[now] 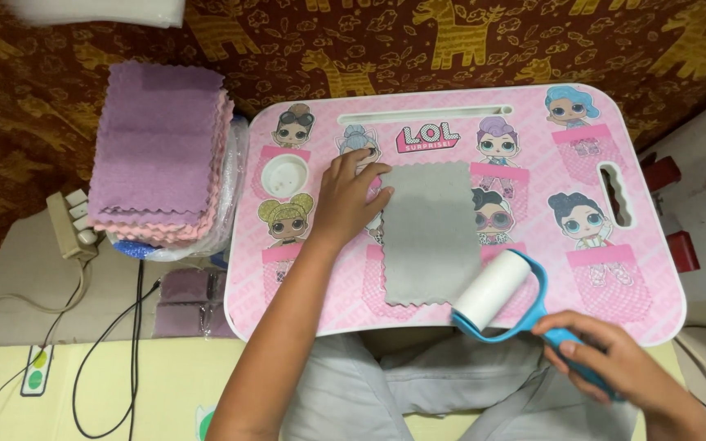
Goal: Using a lint roller to clean small pieces of fabric and then packaging them in plastic sleeves.
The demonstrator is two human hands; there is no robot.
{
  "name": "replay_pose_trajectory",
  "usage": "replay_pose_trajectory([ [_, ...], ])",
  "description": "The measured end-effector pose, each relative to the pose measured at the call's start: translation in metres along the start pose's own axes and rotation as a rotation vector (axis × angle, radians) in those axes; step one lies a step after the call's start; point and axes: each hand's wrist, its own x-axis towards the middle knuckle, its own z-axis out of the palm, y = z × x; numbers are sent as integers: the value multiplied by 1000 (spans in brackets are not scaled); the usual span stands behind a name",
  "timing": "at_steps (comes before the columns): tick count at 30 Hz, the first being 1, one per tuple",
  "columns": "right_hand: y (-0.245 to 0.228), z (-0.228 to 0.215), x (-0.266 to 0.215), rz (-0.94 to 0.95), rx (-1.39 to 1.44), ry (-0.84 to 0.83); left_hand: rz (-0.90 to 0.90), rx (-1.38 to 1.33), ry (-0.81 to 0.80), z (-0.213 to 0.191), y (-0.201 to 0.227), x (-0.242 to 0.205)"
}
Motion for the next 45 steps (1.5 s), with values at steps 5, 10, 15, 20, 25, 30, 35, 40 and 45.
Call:
replay_pose_trajectory([
  [5,-103,22,69,68,-456,-216,0,-2,1,0,0,-1],
  [10,-153,77,122,154,-408,-392,1,1,20,0,-4,0],
  [15,-153,94,131,87,-359,-455,4,-36,6,-1,-8,1],
  [20,-116,56,81,172,-421,-220,6,-35,9,-1,-7,0],
  [25,-38,26,15,81,-250,-101,11,-27,18,0,-5,-1],
  [30,-6,71,-6,25,89,129,0,-16,0,-2,-2,0],
  [35,-67,120,53,-102,6,179,12,-41,23,1,-6,0],
  [40,-114,128,146,-237,-35,130,-135,-293,-23,-15,-4,2],
  [45,-166,145,170,-208,-48,172,-199,-495,94,-23,-6,4],
])
